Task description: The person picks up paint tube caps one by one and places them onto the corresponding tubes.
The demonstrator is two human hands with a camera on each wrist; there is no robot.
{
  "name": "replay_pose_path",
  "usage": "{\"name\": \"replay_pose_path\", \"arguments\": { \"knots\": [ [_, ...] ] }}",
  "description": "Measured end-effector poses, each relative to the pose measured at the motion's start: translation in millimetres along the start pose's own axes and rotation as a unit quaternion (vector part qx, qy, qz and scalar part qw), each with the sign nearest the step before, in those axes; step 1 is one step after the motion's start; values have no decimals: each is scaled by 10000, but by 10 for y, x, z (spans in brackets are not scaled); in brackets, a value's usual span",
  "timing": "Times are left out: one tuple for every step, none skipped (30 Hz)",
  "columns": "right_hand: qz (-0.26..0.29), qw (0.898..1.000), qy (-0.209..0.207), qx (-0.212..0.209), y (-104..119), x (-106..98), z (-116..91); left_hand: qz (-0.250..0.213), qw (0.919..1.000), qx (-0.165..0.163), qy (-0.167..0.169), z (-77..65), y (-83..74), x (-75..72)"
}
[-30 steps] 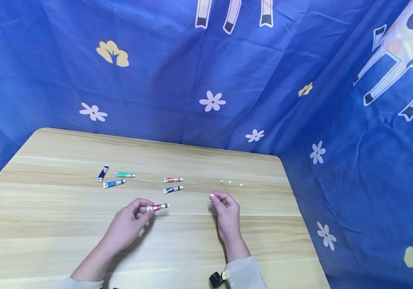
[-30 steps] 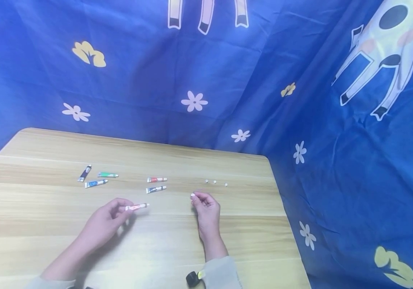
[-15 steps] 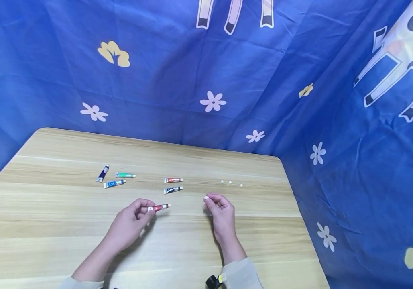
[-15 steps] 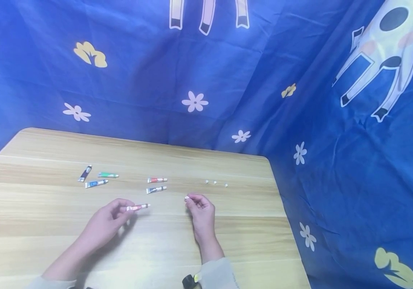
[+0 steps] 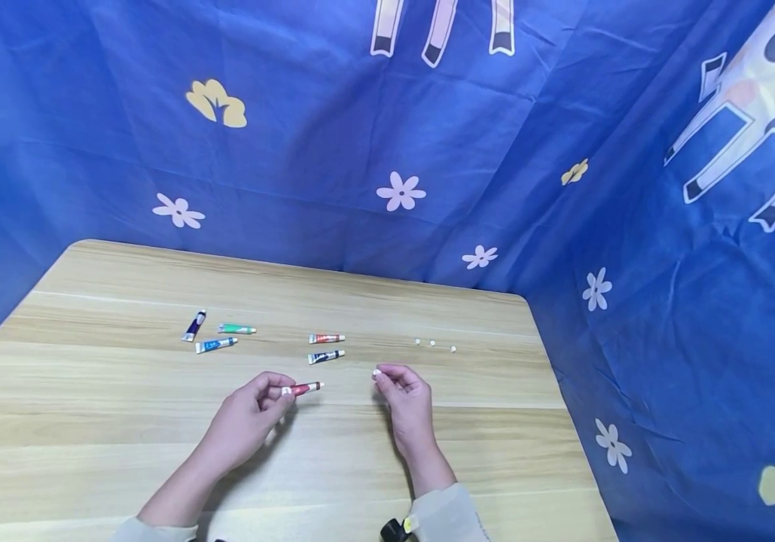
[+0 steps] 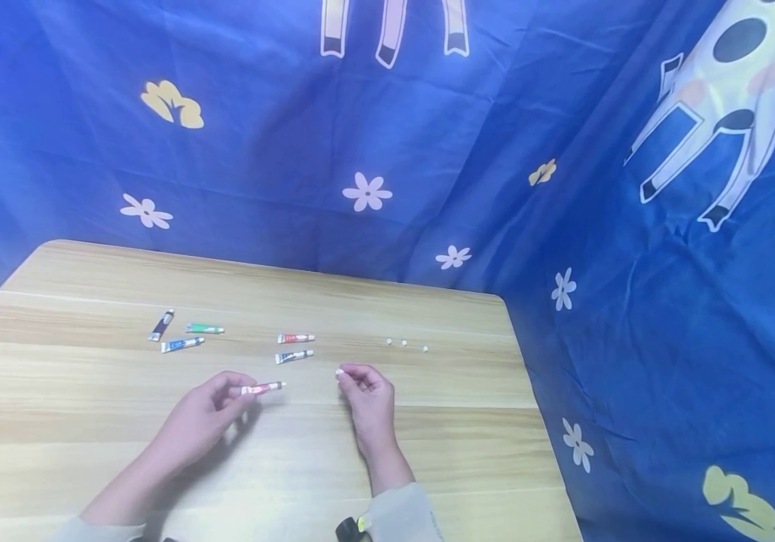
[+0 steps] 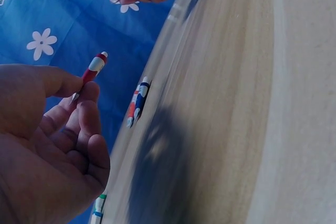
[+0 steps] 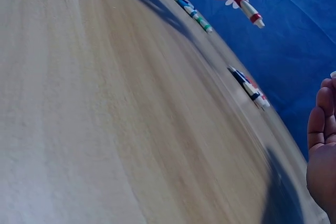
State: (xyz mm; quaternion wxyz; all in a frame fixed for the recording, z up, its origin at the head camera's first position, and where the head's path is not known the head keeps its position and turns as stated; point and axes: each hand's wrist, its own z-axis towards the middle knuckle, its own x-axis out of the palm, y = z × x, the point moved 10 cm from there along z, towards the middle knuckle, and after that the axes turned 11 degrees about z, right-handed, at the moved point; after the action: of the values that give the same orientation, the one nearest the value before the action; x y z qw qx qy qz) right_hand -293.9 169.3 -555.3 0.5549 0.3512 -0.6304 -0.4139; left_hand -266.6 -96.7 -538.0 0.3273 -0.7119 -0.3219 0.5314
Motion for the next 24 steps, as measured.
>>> {"name": "replay_pose_path", "arguments": {
  "knots": [
    [-5,10000,28,5,-7,12,-4,-11,10000,17,-3,-3,-9,3],
    [-10,10000,56,9,-14,23,-8,-13,10000,21,-3,-7,-18,5],
    [-6,10000,73,19,-23,33,-14,-14,10000,22,0,-9,-25,9],
    [-16,9999,101,19,-30,43,-19,-6,10000,25,12,-9,-31,16],
    [-21,9999,118,34,-39,52,-24,-2,10000,20,26,-9,-34,24],
    [-29,9999,123,60,-53,59,-28,9,10000,15,35,-8,-35,33],
    [-36,9999,131,86,-65,67,-32,18,10000,9,45,-5,-34,43],
    [-43,9998,151,99,-72,79,-37,34,10000,-4,54,-2,-32,52],
    [-59,9998,165,110,-79,92,-40,30,10000,-9,60,1,-28,62],
    [-76,9997,184,119,-85,103,-44,28,10000,-5,66,4,-26,76],
    [-88,9997,198,126,-89,114,-48,11,10000,-22,69,7,-19,89],
    [-105,9996,224,114,-90,129,-53,1,10000,-27,76,7,-16,102],
    [-124,9996,238,118,-95,141,-57,4,10000,-24,78,7,-15,114],
    [-176,9995,247,117,-101,151,-61,-12,10000,-16,92,4,-15,127],
    [-208,9994,255,126,-108,161,-66,-35,9999,4,106,1,-17,141],
    [-246,9993,253,145,-120,167,-72,-31,9999,33,109,-2,-22,151],
    [-279,9992,250,167,-131,174,-77,-30,9999,60,111,-4,-28,160],
    [-314,9990,239,195,-146,176,-82,-30,9999,95,114,-8,-37,168],
    [-368,9988,214,238,-163,175,-85,-29,9998,127,116,-10,-46,174],
    [-400,9987,204,256,-173,179,-89,-33,9998,155,121,-12,-53,181],
    [-421,9985,187,288,-184,181,-93,-24,9998,166,120,-15,-62,184],
    [-456,9983,168,309,-193,182,-96,-15,9998,159,122,-18,-67,186],
    [-486,9982,165,317,-196,187,-100,-17,9998,155,131,-22,-73,189],
    [-511,9980,163,327,-200,192,-104,-16,9998,144,135,-25,-77,190]
  ]
}}
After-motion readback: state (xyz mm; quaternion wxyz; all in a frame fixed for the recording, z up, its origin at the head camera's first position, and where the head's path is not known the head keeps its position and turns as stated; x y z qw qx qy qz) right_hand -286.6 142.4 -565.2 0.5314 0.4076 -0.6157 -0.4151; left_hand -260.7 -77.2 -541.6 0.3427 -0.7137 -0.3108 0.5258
